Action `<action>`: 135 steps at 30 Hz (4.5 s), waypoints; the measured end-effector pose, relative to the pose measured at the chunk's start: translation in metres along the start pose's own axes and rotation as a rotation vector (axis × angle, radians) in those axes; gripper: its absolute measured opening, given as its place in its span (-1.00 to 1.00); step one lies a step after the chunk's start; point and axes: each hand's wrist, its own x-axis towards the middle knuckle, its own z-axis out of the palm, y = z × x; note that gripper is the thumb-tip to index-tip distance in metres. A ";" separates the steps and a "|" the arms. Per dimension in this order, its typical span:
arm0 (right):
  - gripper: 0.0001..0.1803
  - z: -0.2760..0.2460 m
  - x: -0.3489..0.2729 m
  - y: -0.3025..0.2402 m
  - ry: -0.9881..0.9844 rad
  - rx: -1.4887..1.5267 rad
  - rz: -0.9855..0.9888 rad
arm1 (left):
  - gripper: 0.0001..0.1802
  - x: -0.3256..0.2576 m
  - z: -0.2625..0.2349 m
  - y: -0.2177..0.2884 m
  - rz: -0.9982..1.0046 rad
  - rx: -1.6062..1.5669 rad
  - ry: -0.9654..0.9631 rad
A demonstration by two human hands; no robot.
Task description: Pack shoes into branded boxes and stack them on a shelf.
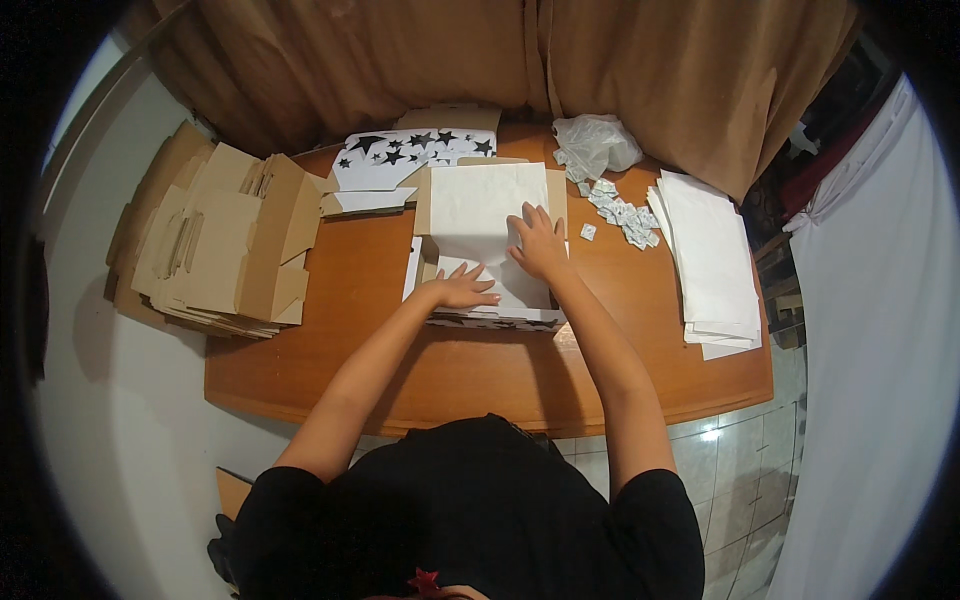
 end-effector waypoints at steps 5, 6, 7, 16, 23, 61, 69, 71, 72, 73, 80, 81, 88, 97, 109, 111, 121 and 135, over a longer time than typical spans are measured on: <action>-0.37 0.000 0.002 0.001 0.035 -0.043 0.018 | 0.09 0.019 -0.008 -0.006 -0.055 0.036 -0.236; -0.36 0.000 0.002 0.001 0.037 -0.050 0.024 | 0.09 0.021 -0.005 -0.010 -0.054 0.035 -0.235; -0.36 0.000 0.001 0.001 0.041 -0.054 0.031 | 0.13 0.019 -0.003 -0.014 -0.091 -0.086 -0.218; -0.31 -0.007 -0.012 -0.005 0.102 -0.060 0.059 | 0.18 -0.002 -0.023 -0.009 -0.118 -0.138 -0.247; -0.32 -0.016 -0.034 0.003 0.263 0.041 0.090 | -0.02 -0.037 -0.020 0.003 0.056 -0.247 -0.089; -0.35 0.018 -0.103 -0.254 0.272 0.204 -0.187 | -0.49 -0.287 0.174 -0.030 -0.267 -0.217 1.001; -0.40 0.075 -0.209 -0.444 -0.063 0.536 -0.738 | -0.54 -0.414 0.289 -0.073 -0.679 -0.436 1.068; -0.40 0.088 -0.240 -0.481 -0.163 0.574 -0.863 | -0.56 -0.450 0.325 -0.074 -0.847 -0.526 1.050; -0.41 0.091 -0.255 -0.498 -0.253 0.610 -0.930 | -0.55 -0.464 0.345 -0.074 -0.917 -0.565 1.081; -0.42 0.093 -0.268 -0.514 -0.346 0.642 -0.995 | -0.55 -0.479 0.363 -0.071 -0.968 -0.585 1.100; -0.43 0.112 -0.353 -0.602 -0.625 0.648 -1.358 | -0.49 -0.559 0.470 -0.031 -1.389 -0.767 1.269; -0.44 0.117 -0.363 -0.612 -0.662 0.647 -1.407 | -0.48 -0.567 0.482 -0.026 -1.449 -0.777 1.324; -0.45 0.129 -0.423 -0.678 -0.806 0.650 -1.662 | -0.39 -0.631 0.564 -0.014 -1.851 -0.813 1.533; -0.48 0.129 -0.483 -0.767 -0.871 0.652 -1.821 | -0.20 -0.722 0.707 -0.048 -2.312 -1.192 2.170; -0.51 0.135 -0.536 -0.831 -0.956 0.621 -1.879 | -0.46 -0.775 0.809 -0.060 -0.988 -1.781 3.217; -0.51 0.131 -0.539 -0.829 -0.942 0.555 -1.875 | -0.50 -0.779 0.817 -0.060 -0.716 -1.837 3.278; -0.53 0.132 -0.530 -0.835 -0.968 0.585 -1.807 | -0.45 -0.798 0.750 -0.070 -1.134 -1.111 3.515; -0.53 0.101 -0.462 -0.851 -1.319 1.232 -1.304 | -0.53 -0.782 0.635 0.013 -0.289 -0.941 3.385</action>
